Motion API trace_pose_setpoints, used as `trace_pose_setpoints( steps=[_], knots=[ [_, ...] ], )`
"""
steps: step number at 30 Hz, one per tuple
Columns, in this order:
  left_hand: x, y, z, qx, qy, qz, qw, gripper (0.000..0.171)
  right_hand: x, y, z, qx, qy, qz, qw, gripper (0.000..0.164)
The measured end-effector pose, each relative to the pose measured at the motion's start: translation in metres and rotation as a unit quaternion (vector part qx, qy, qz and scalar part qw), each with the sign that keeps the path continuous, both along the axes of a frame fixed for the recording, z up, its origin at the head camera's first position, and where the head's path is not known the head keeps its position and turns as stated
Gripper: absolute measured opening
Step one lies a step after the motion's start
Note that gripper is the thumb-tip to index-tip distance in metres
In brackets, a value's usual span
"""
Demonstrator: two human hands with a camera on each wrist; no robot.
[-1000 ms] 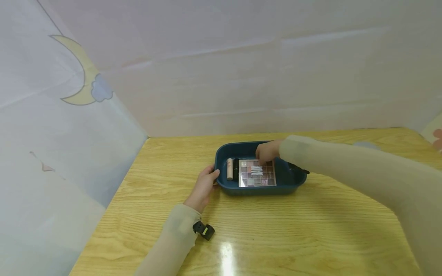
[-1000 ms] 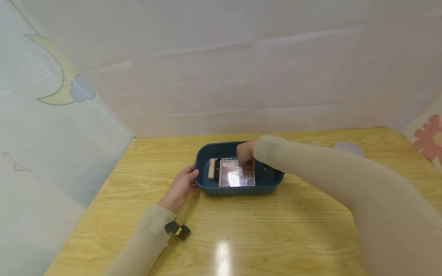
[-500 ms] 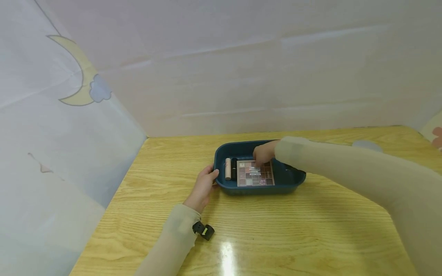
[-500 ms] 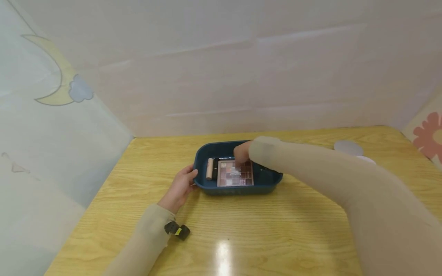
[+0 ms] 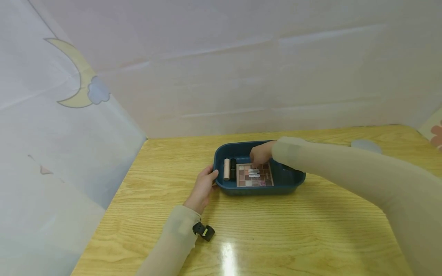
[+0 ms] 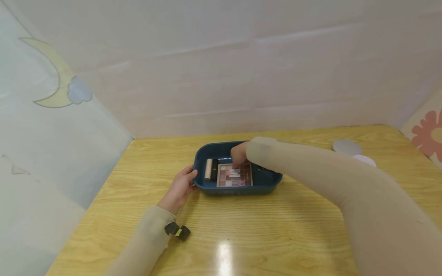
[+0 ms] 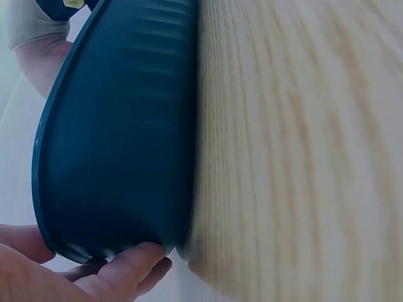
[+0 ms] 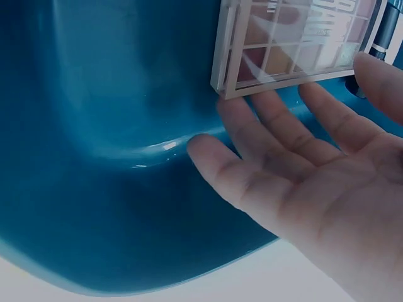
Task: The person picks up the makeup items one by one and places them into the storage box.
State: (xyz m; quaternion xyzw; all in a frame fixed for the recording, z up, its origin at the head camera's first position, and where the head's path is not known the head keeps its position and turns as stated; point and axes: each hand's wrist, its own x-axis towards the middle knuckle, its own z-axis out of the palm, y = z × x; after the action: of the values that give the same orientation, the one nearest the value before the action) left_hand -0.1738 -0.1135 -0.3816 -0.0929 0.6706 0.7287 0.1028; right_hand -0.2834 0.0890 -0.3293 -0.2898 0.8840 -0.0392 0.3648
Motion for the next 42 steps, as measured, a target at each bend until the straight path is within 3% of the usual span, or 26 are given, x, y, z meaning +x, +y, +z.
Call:
trace_pose_setpoints(
  steps=[4,20,27,37,42],
  knots=[
    [0.0,0.0,0.001,-0.002,-0.001,0.003,1.0,0.045,0.001,0.001,0.001,-0.017,0.008,-0.003,1.0,0.034],
    [-0.002,0.001,-0.002,-0.018,0.015,-0.011,0.9997,0.046,0.002,0.0,0.005,-0.051,-0.013,-0.014,0.999,0.035],
    [-0.003,0.002,-0.001,-0.029,0.01,-0.018,0.9994,0.046,0.007,0.009,0.015,-0.07,-0.019,-0.037,0.997,0.041],
    [-0.003,0.0,0.0,-0.061,0.013,-0.019,0.9979,0.046,0.016,0.03,0.031,-0.087,-0.016,-0.037,0.995,0.039],
    [-0.003,-0.001,-0.001,-0.077,0.008,-0.019,0.9968,0.046,0.024,0.041,0.038,-0.122,-0.008,-0.037,0.992,0.041]
  ],
)
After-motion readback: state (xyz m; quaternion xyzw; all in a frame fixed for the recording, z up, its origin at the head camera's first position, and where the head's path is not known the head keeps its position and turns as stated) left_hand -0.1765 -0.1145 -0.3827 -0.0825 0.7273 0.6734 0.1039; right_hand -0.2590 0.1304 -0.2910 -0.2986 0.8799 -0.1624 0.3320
